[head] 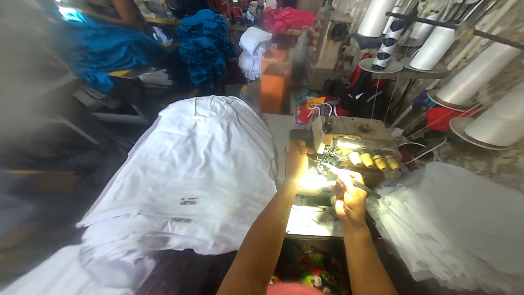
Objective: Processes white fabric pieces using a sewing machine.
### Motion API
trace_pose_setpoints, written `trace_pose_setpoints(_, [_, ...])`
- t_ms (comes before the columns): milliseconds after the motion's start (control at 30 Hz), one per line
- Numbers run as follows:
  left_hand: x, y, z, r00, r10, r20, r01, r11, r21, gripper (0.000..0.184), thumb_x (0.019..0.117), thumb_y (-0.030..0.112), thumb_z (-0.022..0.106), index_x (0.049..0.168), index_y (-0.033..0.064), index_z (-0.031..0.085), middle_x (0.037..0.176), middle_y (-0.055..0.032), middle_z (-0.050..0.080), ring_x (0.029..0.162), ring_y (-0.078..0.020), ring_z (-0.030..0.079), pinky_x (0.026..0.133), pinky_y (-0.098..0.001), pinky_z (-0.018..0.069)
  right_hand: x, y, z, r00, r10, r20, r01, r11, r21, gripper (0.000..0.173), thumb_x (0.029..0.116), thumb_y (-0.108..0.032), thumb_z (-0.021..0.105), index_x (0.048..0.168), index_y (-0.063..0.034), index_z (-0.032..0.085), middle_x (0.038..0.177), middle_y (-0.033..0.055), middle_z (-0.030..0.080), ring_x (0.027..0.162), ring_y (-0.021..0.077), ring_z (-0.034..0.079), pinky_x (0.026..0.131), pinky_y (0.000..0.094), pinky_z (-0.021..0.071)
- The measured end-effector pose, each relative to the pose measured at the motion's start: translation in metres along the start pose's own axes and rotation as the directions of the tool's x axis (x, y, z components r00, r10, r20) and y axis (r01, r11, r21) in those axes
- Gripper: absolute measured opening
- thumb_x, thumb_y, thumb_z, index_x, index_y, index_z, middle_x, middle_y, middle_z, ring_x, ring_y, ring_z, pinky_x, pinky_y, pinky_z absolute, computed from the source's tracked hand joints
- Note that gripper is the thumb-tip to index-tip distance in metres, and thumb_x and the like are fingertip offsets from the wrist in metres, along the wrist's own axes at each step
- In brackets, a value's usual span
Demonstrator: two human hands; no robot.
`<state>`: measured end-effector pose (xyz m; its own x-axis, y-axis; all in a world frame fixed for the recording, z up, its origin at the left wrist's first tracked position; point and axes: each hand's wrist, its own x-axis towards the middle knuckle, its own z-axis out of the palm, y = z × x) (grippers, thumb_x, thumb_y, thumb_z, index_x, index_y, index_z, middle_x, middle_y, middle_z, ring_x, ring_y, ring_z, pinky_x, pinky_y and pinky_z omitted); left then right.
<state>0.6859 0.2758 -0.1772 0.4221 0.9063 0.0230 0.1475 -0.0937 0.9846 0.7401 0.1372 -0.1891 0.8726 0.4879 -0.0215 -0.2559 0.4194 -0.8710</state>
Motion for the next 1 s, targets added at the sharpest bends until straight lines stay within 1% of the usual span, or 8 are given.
trace_pose_setpoints(133, [0.000, 0.000, -0.001, 0.999, 0.000, -0.041, -0.003, 0.998, -0.058, 0.033, 0.1131, 0.019, 0.033, 0.127, -0.0051, 0.052, 0.111, -0.0229, 0.071, 0.107, -0.0305, 0.069, 0.097, -0.0468, 0.0508, 0.001, 0.004, 0.004, 0.995, -0.101, -0.020, 0.098, 0.990, -0.099, 0.011, 0.0967, 0.010, 0.056, 0.097, -0.0010, 0.055, 0.071, 0.0051, 0.066, 0.051, 0.0099, 0.062, 0.050, 0.0228, 0.0561])
trace_pose_setpoints(267, [0.000, 0.006, -0.002, 0.999, -0.052, -0.009, 0.053, 0.987, 0.154, 0.037, 0.1132, 0.024, 0.034, 0.131, -0.0034, 0.053, 0.118, -0.0246, 0.067, 0.114, -0.0365, 0.064, 0.100, -0.0533, 0.0483, -0.001, 0.006, 0.005, 0.983, -0.181, 0.014, 0.181, 0.972, -0.151, 0.014, 0.0932, 0.012, 0.059, 0.099, -0.0009, 0.058, 0.079, 0.0048, 0.070, 0.057, 0.0090, 0.066, 0.055, 0.0232, 0.0585])
trace_pose_setpoints(367, [-0.003, 0.014, -0.001, 0.998, -0.067, 0.005, 0.063, 0.957, 0.282, 0.039, 0.1132, 0.024, 0.033, 0.133, -0.0031, 0.052, 0.119, -0.0255, 0.065, 0.119, -0.0380, 0.061, 0.111, -0.0578, 0.0367, 0.001, 0.008, 0.004, 0.980, -0.197, 0.031, 0.200, 0.967, -0.158, 0.015, 0.0921, 0.012, 0.061, 0.098, -0.0017, 0.059, 0.079, 0.0045, 0.070, 0.058, 0.0095, 0.066, 0.056, 0.0236, 0.0591])
trace_pose_setpoints(567, [-0.002, 0.012, 0.000, 0.998, -0.041, 0.047, 0.022, 0.935, 0.354, 0.037, 0.1117, 0.021, 0.038, 0.140, 0.0011, 0.052, 0.133, -0.0218, 0.062, 0.130, -0.0365, 0.057, 0.117, -0.0603, 0.0308, -0.011, -0.013, -0.015, 0.919, -0.338, 0.205, 0.378, 0.903, -0.203, 0.011, 0.0940, 0.004, 0.060, 0.102, -0.0039, 0.061, 0.085, -0.0011, 0.072, 0.059, 0.0041, 0.065, 0.054, 0.0188, 0.0570])
trace_pose_setpoints(733, [0.006, -0.009, -0.001, 0.993, 0.095, -0.070, -0.070, 0.953, 0.294, 0.065, 0.1015, 0.018, 0.059, 0.157, 0.0009, 0.031, 0.158, -0.0255, 0.038, 0.144, -0.0422, 0.041, 0.116, -0.0569, 0.0360, -0.020, -0.095, -0.068, 0.795, -0.533, 0.289, 0.605, 0.673, -0.425, 0.014, 0.0990, -0.007, 0.059, 0.112, -0.0118, 0.061, 0.093, -0.0124, 0.073, 0.067, -0.0008, 0.066, 0.063, 0.0190, 0.0580])
trace_pose_setpoints(800, [0.008, -0.020, 0.001, 0.969, 0.184, -0.168, -0.123, 0.940, 0.319, 0.069, 0.0968, 0.022, 0.065, 0.156, 0.0012, 0.036, 0.167, -0.0278, 0.017, 0.150, -0.0455, 0.029, 0.117, -0.0569, 0.0337, -0.012, -0.135, -0.088, 0.784, -0.575, 0.232, 0.582, 0.554, -0.595, 0.016, 0.0957, -0.009, 0.064, 0.110, -0.0110, 0.056, 0.092, -0.0116, 0.069, 0.067, -0.0013, 0.065, 0.063, 0.0190, 0.0587])
trace_pose_setpoints(900, [0.004, -0.019, 0.000, 0.939, 0.188, -0.289, -0.080, 0.935, 0.346, 0.073, 0.0950, 0.030, 0.068, 0.155, 0.0026, 0.037, 0.168, -0.0304, -0.002, 0.151, -0.0506, 0.021, 0.113, -0.0603, 0.0335, 0.018, -0.184, -0.108, 0.892, -0.353, 0.284, 0.410, 0.361, -0.838, 0.024, 0.0971, -0.010, 0.067, 0.114, 0.0037, 0.059, 0.097, 0.0093, 0.065, 0.069, 0.0075, 0.061, 0.063, 0.0264, 0.0555])
trace_pose_setpoints(1000, [0.004, -0.018, -0.001, 0.902, 0.183, -0.390, -0.051, 0.944, 0.326, 0.078, 0.0931, 0.031, 0.070, 0.156, 0.0030, 0.034, 0.168, -0.0292, -0.001, 0.152, -0.0500, 0.019, 0.113, -0.0655, 0.0281, 0.064, -0.199, -0.112, 0.972, 0.082, 0.221, 0.192, 0.267, -0.944, 0.021, 0.1012, -0.012, 0.064, 0.119, -0.0010, 0.066, 0.098, 0.0135, 0.069, 0.066, 0.0141, 0.061, 0.058, 0.0319, 0.0527])
